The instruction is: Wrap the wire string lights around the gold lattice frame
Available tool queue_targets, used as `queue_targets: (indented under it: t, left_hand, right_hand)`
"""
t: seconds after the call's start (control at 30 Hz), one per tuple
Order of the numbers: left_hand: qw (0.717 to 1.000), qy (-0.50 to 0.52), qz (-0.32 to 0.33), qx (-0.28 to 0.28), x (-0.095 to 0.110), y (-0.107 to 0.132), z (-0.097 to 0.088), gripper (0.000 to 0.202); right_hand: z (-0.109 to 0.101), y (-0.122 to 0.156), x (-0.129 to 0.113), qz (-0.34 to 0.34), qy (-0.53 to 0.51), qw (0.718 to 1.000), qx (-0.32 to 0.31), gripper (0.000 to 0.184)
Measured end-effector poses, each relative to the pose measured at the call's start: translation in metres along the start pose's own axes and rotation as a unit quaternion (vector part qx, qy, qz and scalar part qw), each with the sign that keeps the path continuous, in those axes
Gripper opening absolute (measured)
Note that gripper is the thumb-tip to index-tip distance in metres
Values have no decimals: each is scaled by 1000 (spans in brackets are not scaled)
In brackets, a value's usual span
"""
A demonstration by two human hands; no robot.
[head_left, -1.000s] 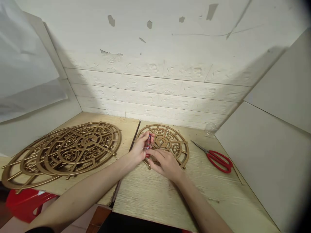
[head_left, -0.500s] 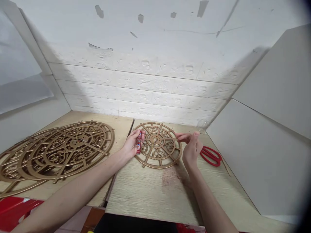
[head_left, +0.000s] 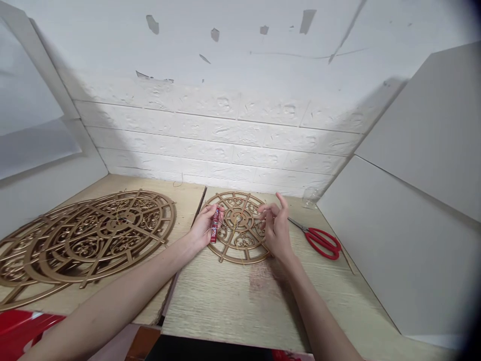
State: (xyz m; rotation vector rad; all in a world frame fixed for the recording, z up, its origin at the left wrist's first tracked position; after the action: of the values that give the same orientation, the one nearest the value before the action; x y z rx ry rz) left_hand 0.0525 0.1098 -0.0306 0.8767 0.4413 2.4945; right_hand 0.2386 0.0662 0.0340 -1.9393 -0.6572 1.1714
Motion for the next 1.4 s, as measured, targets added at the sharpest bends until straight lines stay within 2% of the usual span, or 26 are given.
queue_targets:
  t: [0.13, 0.27, 0.33, 0.5, 0.67, 0.87, 1.13, 1.23, 1.4]
  left_hand:
    - [1000, 4, 1, 4, 0, 0, 1, 11]
    - [1000, 8, 3, 11, 0, 1, 0, 12]
    - [1000, 11, 12, 8, 0, 0, 0, 12]
    - [1000, 0, 21, -3, -1, -4, -2, 12]
    - [999, -14, 42, -15, 0, -5, 0, 14]
    - [999, -22, 28, -25, -2, -2, 3, 11]
    - [999, -27, 24, -18, -2, -4, 0, 12]
    - [999, -37, 29, -23, -2, -3, 1, 10]
    - [998, -47, 36, -22, -2, -3, 1, 12]
  right_hand:
    - [13, -1, -18, -25, -11, 999, -25, 45]
    - [38, 2, -47, -93, 29, 988, -123, 23]
    - [48, 5, -57, -119, 35, 981, -147, 16]
    - [55, 8, -51, -91, 47, 986, -133, 14]
    - [58, 7, -45, -66, 9, 987, -145, 25]
    - [61, 12, -53, -110, 11, 981, -159, 15]
    - [56, 10, -62, -151, 23, 980, -130, 12]
    - [55, 9, -61, -127, -8, 984, -125, 13]
    - [52, 4, -53, -45, -83, 989, -115, 11]
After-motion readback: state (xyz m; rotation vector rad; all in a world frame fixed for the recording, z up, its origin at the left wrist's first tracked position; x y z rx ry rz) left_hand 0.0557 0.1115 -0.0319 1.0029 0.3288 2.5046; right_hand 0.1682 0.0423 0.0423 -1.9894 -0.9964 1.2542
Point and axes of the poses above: each hand's wrist, its own y-axis away from the middle knuckle, its own z-axis out of the palm, x = y × z, the point moved 8 cm from there along -y, towards the middle knuckle, and after that the axes turned 13 degrees about -z, right-handed, at the moved point
